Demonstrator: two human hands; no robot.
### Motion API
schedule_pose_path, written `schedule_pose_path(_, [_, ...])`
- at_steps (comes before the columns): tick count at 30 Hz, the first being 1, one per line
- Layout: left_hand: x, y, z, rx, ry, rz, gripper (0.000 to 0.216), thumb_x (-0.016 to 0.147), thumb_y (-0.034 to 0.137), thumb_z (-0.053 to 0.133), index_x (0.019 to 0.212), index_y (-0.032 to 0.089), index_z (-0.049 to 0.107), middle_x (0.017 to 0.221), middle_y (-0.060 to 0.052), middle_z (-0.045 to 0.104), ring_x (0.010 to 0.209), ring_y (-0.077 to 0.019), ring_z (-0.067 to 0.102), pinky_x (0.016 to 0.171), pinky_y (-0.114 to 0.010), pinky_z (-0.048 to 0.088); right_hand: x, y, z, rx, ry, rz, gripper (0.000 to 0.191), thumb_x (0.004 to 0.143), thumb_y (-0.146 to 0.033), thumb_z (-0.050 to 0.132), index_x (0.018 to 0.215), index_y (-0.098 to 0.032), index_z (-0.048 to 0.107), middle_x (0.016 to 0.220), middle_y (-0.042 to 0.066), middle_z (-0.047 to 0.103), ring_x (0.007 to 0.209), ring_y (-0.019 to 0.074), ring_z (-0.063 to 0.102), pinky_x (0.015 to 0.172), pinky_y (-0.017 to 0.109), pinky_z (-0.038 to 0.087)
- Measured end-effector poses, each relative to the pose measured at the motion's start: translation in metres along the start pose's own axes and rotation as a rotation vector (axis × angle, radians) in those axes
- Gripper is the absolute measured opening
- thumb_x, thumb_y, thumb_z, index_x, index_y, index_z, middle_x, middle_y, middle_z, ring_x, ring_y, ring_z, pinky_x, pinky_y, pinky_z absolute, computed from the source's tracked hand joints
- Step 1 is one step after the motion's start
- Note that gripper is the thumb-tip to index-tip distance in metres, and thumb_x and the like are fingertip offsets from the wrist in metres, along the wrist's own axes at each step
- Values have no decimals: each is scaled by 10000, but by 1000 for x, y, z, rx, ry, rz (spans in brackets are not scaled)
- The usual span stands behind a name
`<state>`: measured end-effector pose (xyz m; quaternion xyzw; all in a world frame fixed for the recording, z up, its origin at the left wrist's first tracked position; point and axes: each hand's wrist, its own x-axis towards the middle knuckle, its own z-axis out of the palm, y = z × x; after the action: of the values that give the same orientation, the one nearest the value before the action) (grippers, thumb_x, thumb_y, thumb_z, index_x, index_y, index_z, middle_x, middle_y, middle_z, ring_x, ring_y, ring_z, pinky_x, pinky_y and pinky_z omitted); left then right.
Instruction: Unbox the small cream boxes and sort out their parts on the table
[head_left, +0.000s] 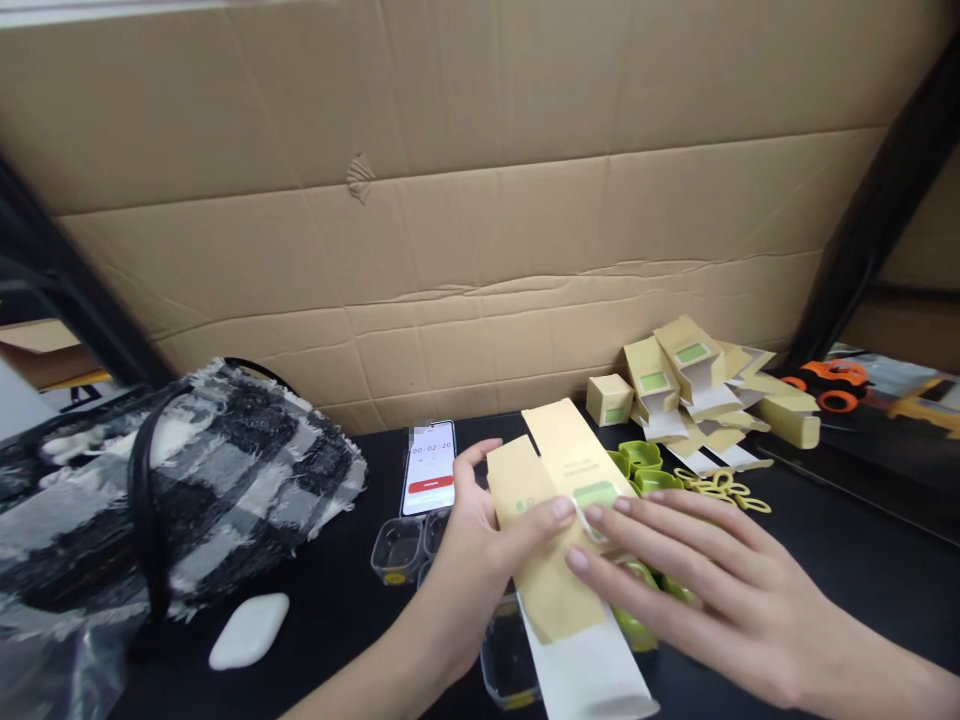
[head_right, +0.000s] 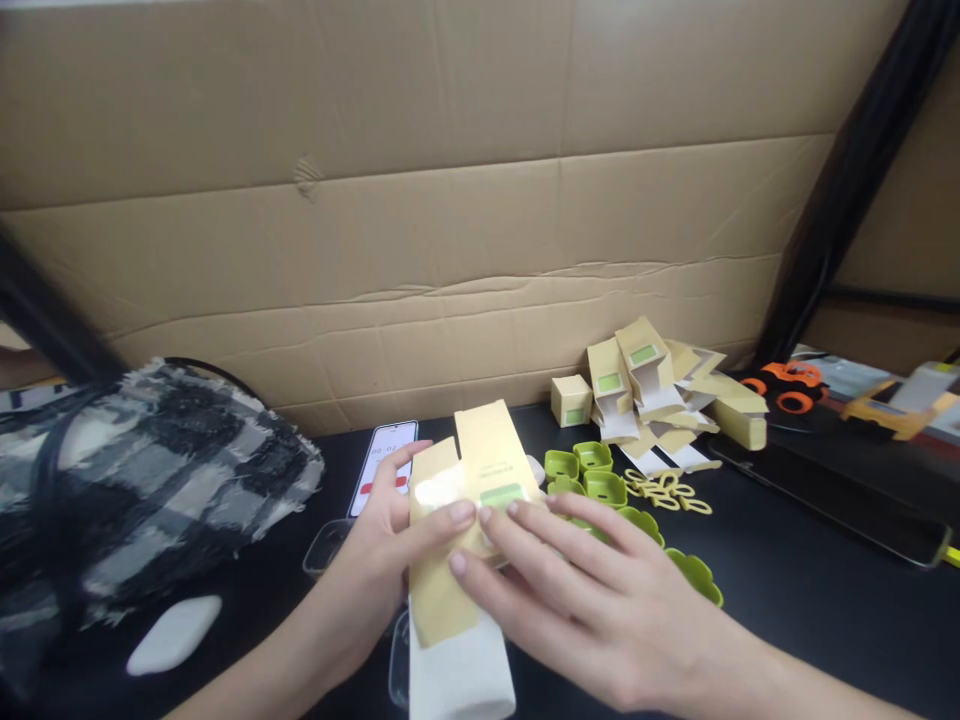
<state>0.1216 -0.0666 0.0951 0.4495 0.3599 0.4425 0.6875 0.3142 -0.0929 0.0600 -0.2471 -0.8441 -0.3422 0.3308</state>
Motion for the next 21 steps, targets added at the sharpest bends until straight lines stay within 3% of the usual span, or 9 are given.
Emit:
schedule_pose_path(4, [0,0,1,28,35,23,864,721,148,759,1321,287,152,1064,-99,705,956,-275,686,786,-368,532,-3,1,2,33,15,-47,327,959,-152,371,1060,-207,677,1022,27,728,1021,182,607,966,342,408])
schedule_pose_path(9, [3,2,2,-11,83,66,718,816,243,675,1344,237,188,1096,-124,680,937,-229,674,834,-370,510,-7,27,0,-22,-31,-15,299,954,-135,339,1045,-182,620,954,70,726,927,197,643,817,351,485])
schedule_pose_path(13, [5,10,-1,4,142,102,631,840,271,640,1332,197,252,1072,-136,672,863,-210,657,793,-377,519,-17,84,-10,-293,63,275,173,881,-163,507,1003,-261,581,914,36,704,829,174,649,723,288,504])
schedule_pose_path(17, [5,13,-4,9,120,78,489,853,248,608,1262,168,353,977,-107,677,772,-176,632,712,-339,516,-45,152,-21,-494,194,535,152,867,-224,557,1000,-175,610,963,146,682,837,250,647,640,318,483])
schedule_pose_path(21, [7,13,-7,-18,77,35,352,847,259,603,1146,146,457,918,-84,666,695,-151,617,670,-319,501,-91,203,-25,-572,203,665,205,886,-295,536,998,-145,620,901,143,680,646,212,622,525,303,447])
